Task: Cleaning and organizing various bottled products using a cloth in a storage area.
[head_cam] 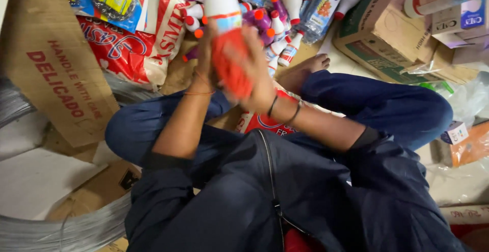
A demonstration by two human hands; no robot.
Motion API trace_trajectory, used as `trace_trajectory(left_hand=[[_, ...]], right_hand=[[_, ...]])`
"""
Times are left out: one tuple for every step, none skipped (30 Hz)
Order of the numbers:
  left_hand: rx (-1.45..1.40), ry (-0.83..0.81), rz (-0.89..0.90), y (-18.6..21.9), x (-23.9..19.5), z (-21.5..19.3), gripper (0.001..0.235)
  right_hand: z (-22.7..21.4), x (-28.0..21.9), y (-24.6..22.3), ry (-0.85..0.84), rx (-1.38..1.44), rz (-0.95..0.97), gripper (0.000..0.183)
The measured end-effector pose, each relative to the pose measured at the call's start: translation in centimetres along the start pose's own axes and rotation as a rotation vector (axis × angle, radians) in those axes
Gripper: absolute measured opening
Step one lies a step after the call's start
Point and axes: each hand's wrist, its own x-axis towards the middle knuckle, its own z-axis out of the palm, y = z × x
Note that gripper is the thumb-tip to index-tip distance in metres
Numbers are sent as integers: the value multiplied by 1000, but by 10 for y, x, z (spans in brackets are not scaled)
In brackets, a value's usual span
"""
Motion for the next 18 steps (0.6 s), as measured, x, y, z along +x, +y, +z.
trace_trajectory(left_hand=[[47, 68, 28, -8, -1, -3, 42], [93, 136, 57, -17, -2, -5, 45], [88, 134, 57, 20, 16, -16, 45], [-192, 135, -104, 57, 33, -28, 28], [-468, 128, -265, 93, 50, -42, 38], [-470, 125, -266, 66, 31, -27, 38], [-408, 89, -234, 38, 16, -12, 36], [-346, 55, -201, 11, 2, 2, 41], [-349, 52, -192, 46, 14, -6, 41], [-720, 113, -426, 81, 25, -15, 51], [-1090, 170, -667, 116, 34, -24, 62], [-1092, 165, -664, 105, 28, -18, 62], [-997, 134, -656, 93, 21, -12, 59], [-902, 105, -647, 81, 14, -7, 58], [-905, 104, -646, 83, 15, -10, 58], [-845, 62, -520, 85, 16, -14, 50], [-783, 24, -396, 87, 17, -17, 44], [-785, 26, -395, 95, 26, -24, 44]], right_hand=[[1, -14, -6, -82, -41, -8, 74], [2, -29, -13, -164, -81, -16, 67], [1, -23, -4, -164, -85, -12, 67], [0, -19, 4, -172, -81, -31, 74], [0, -14, 11, -179, -73, -49, 81], [-3, 1, 9, -178, -74, -45, 81], [-6, 19, 8, -109, -33, 2, 74], [-11, 37, 7, -39, 9, 49, 66], [-13, 49, 10, -32, 4, 46, 66], [-16, 62, 13, 9, 31, 83, 63], [-18, 73, 16, 48, 60, 124, 59], [-18, 76, 18, 52, 56, 124, 59], [-18, 79, 20, 65, 41, 145, 61], [-18, 81, 21, 78, 25, 166, 64], [-19, 74, 15, 78, 23, 166, 64], [-20, 67, 9, 28, 10, 97, 70], [-21, 60, 3, -23, -1, 27, 77], [-12, 40, 4, -25, -3, 26, 77]])
